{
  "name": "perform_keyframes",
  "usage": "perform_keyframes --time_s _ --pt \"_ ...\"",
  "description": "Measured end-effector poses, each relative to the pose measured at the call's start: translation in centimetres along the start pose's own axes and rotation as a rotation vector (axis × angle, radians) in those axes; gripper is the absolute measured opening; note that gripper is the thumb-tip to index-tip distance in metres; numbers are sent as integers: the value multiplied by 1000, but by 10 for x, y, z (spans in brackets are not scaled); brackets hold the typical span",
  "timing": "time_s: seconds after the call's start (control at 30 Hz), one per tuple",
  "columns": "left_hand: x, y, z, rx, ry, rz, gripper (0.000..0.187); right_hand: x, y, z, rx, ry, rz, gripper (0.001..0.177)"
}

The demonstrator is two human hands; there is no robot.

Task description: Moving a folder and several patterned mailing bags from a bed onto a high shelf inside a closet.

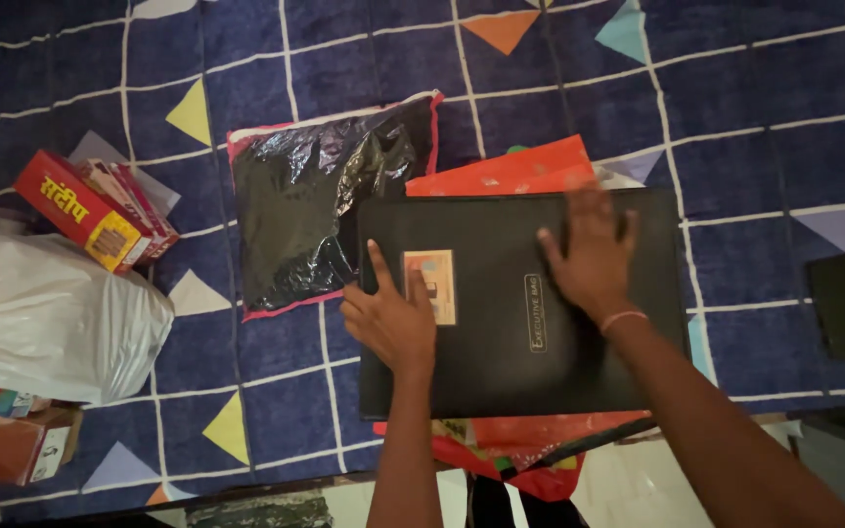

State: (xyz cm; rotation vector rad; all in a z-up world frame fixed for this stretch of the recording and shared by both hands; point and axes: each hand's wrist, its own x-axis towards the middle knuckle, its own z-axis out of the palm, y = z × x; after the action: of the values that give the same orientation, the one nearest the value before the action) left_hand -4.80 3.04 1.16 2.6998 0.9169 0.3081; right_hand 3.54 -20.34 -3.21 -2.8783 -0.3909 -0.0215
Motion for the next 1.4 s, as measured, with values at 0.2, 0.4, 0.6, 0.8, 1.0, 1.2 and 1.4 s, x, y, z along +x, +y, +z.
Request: perform_keyframes --time_s 0.2,0.4,0.6,0.8,1.0,1.2,1.4 --pt "-10 -2 12 89 107 -3 70 -4 -65 10 182 95 -76 75" --pt "-16 -12 15 17 55 -34 74 -7 -37 -4 17 -37 -154 75" --pt "-15 0 2 36 -40 -100 77 -26 38 -7 151 121 173 79" --pt "-24 1 7 82 64 35 77 -26 -36 -10 88 40 -81 81" --pt "-28 -16 18 39 57 145 73 -21 3 -12 41 24 -59 76" --pt "-28 -6 8 -3 -22 -6 71 -41 47 -15 -22 82 289 81" --pt "-21 -14 0 -46 -230 -201 91 -65 56 -30 84 46 504 87"
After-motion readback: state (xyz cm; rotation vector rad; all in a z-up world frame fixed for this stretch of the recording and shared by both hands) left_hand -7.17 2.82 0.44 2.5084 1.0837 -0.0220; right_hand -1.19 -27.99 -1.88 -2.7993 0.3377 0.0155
